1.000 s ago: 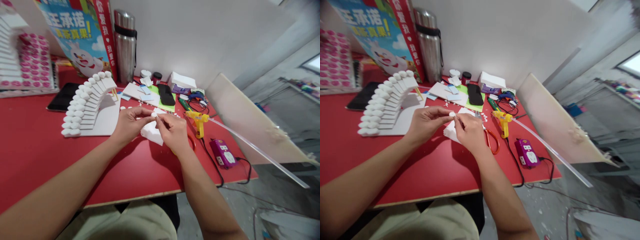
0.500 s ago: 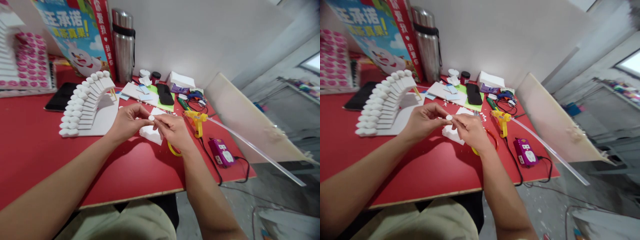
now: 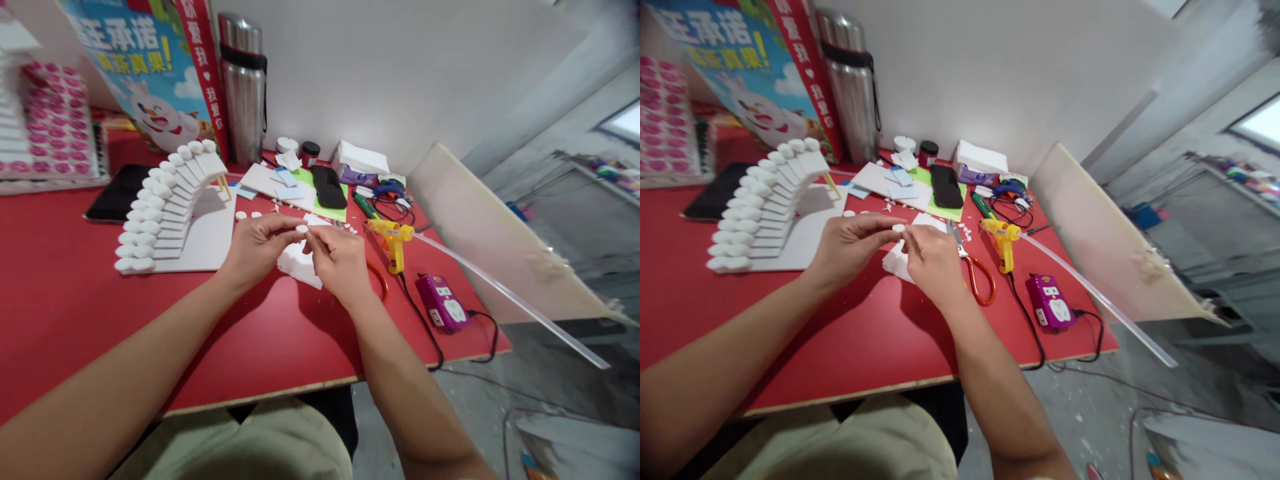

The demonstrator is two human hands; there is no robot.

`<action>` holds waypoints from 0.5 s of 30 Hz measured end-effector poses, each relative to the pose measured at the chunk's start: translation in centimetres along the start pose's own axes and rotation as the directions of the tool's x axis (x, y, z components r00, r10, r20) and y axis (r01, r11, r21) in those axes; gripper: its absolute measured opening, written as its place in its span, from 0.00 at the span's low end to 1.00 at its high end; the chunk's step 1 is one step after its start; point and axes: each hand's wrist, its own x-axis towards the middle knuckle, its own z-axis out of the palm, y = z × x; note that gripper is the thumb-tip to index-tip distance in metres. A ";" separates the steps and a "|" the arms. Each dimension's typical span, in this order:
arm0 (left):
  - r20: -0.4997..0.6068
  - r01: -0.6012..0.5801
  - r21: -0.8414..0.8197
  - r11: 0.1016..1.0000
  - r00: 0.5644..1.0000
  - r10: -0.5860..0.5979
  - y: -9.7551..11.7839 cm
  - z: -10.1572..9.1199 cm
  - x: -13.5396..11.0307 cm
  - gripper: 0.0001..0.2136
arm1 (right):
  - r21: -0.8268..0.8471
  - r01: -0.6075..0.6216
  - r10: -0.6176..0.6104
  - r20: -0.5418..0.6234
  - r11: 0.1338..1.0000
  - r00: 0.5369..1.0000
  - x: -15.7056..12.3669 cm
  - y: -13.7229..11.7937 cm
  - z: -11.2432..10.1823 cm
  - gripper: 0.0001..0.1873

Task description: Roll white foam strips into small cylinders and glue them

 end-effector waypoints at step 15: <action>0.230 -0.044 -0.094 0.995 0.971 0.065 -0.2 -1.6 1.0 0.10 | 0.760 -0.625 0.392 0.527 0.180 0.754 1.3 0.3 -1.0 0.11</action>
